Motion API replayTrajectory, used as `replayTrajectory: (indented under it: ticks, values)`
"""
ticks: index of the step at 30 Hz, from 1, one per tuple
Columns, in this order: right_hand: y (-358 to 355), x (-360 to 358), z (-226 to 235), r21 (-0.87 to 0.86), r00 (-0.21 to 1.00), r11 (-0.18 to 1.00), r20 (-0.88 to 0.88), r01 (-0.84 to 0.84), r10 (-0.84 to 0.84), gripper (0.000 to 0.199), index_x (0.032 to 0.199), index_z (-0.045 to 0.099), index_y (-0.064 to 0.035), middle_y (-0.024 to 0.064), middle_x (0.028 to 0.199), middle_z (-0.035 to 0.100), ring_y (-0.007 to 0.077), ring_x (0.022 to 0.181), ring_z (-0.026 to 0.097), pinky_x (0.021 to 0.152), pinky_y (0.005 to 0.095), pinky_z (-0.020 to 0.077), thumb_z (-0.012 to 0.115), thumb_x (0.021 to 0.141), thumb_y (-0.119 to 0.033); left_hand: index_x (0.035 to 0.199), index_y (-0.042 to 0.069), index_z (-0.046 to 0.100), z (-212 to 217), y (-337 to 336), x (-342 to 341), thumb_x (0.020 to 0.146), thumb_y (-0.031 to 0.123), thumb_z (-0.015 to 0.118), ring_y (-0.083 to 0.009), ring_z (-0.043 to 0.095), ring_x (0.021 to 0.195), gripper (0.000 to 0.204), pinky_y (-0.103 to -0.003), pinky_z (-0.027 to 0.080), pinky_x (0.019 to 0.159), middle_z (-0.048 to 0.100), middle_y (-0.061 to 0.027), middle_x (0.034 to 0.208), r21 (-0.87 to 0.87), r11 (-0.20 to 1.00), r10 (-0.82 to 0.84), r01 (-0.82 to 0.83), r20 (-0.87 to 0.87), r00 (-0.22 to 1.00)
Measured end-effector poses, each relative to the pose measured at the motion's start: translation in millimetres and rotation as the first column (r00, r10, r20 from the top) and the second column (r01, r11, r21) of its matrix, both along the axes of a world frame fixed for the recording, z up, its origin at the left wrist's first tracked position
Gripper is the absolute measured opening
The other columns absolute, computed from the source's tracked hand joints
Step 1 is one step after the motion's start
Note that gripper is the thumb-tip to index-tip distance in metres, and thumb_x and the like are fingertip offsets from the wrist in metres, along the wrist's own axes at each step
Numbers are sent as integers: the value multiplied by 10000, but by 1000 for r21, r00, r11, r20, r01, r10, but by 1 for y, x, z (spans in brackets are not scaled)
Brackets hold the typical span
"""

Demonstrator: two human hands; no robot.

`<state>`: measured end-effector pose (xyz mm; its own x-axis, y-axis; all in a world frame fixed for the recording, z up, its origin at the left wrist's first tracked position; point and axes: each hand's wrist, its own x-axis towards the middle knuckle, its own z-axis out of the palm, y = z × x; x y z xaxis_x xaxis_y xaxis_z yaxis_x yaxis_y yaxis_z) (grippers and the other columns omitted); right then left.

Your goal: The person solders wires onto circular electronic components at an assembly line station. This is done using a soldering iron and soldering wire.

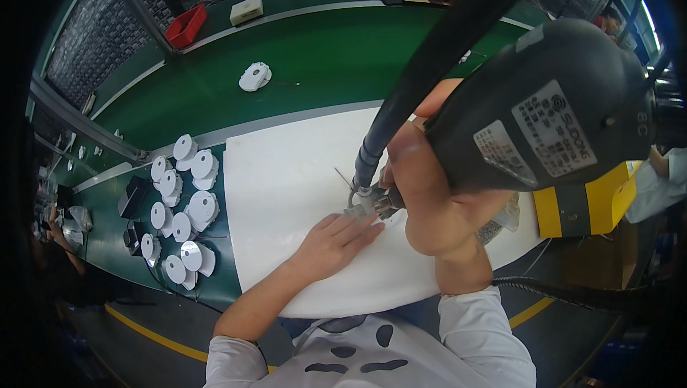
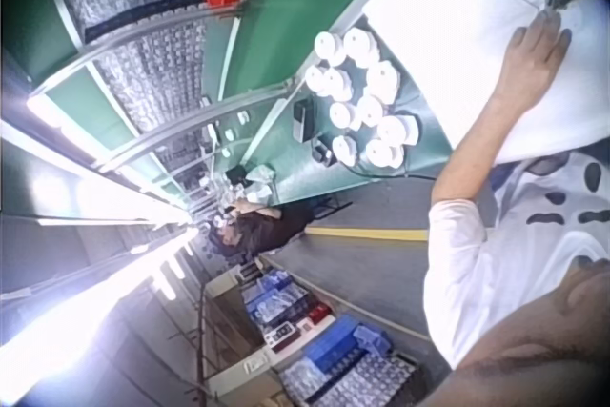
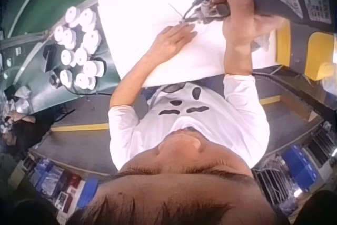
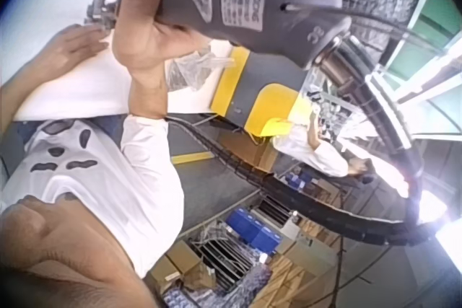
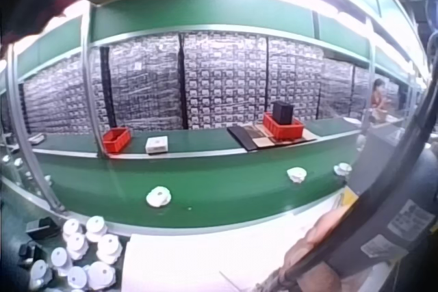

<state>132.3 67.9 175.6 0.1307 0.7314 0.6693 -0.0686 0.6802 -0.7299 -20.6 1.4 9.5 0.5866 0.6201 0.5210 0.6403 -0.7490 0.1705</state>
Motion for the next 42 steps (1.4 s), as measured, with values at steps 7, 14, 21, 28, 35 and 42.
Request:
replayTrajectory:
  ticks: [7,14,21,28,35,42]
  values:
    - [0,4,-2,49,999,998,19,-46,45,292,1092,483,49,69,696,554,104,500,523,460,230,431,573,842,-72,1202,67,674,-3,0,-1,763,104,638,-192,603,960,442,-326,496,802,629,-75,1224,-2,1000,-7,7,14,1000]
    - [2,5,-7,49,998,997,7,-66,65,316,1115,490,68,87,740,578,110,514,531,474,229,430,585,846,-68,1234,32,632,-2,-2,-5,795,104,609,-232,554,1143,446,-336,499,866,578,-117,1332,-65,998,-28,26,-39,999]
    - [4,7,-5,76,993,990,0,-121,121,321,1122,487,73,84,748,587,104,518,529,469,230,418,587,846,-57,1231,28,632,-3,-2,-4,792,102,608,-235,555,1145,446,-335,500,861,567,-122,1349,-50,998,-29,28,-24,999]
    - [1,1,-4,-15,998,998,-18,-56,55,311,1117,485,61,81,756,580,97,535,519,493,223,420,594,845,-42,1214,45,651,-3,0,-3,776,107,618,-214,583,1059,443,-330,500,831,589,-112,1306,-27,999,-23,23,-8,1000]
    - [14,0,-20,148,997,988,64,-47,38,320,1140,491,36,74,768,572,100,585,544,513,215,438,619,859,-50,1208,6,640,-1,-3,-6,761,104,613,-237,574,1076,458,-337,504,843,579,-136,1333,-60,998,-38,37,-18,999]
    - [-6,11,7,-23,977,981,-93,191,-192,330,1090,504,45,99,867,554,129,576,536,502,242,438,598,843,-153,1245,23,627,-3,13,-13,822,82,633,-249,569,1214,427,-351,506,871,570,-132,1355,-54,999,-8,9,17,1000]
